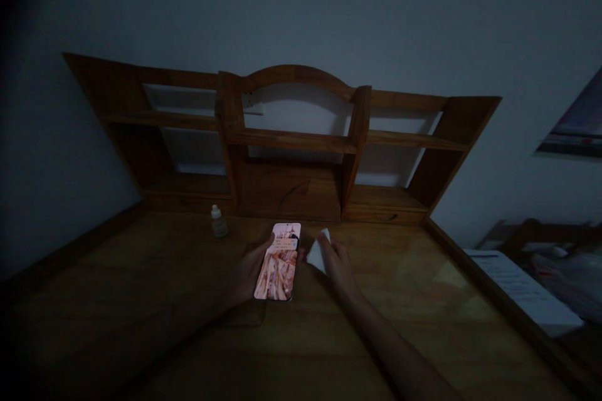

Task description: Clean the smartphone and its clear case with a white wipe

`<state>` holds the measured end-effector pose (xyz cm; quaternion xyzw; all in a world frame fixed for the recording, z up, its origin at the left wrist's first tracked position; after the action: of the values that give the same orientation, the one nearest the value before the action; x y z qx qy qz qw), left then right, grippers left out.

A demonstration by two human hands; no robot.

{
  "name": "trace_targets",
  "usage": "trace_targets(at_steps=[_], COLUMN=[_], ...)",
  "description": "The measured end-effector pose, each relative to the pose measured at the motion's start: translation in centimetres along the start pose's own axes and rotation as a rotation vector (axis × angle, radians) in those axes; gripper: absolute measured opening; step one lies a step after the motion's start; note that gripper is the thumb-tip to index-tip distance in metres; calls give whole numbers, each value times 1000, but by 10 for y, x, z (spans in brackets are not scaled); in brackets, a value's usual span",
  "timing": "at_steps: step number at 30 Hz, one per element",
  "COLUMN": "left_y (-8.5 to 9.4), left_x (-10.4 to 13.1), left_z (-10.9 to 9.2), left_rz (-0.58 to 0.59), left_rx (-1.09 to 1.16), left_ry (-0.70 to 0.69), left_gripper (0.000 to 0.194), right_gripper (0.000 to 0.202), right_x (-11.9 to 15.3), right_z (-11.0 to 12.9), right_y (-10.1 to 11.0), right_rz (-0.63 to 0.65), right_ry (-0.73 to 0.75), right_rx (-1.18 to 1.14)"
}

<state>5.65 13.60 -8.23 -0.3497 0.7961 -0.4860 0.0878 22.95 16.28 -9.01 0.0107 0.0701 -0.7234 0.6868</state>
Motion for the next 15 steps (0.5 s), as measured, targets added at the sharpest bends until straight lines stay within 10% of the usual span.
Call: trace_targets(at_steps=[15], left_y=[18], left_x=[0], left_z=[5], left_rz=[-149], left_rx=[62], left_ry=[-50], left_gripper=[70], right_gripper=[47], right_x=[-5], right_z=[-14], right_y=[10], right_rz=[-55], right_ry=[13], right_rx=[98])
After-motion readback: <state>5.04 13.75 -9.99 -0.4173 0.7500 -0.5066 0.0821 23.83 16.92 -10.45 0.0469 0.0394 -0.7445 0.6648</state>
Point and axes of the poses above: each hand's wrist, its own x-axis away from the middle knuckle, its own y-axis out of the back of the hand, z = x × y, the point moved 4 cm from there along -x, towards the middle knuckle, and after that the axes turned 8 degrees about y, right-handed, at the moved point
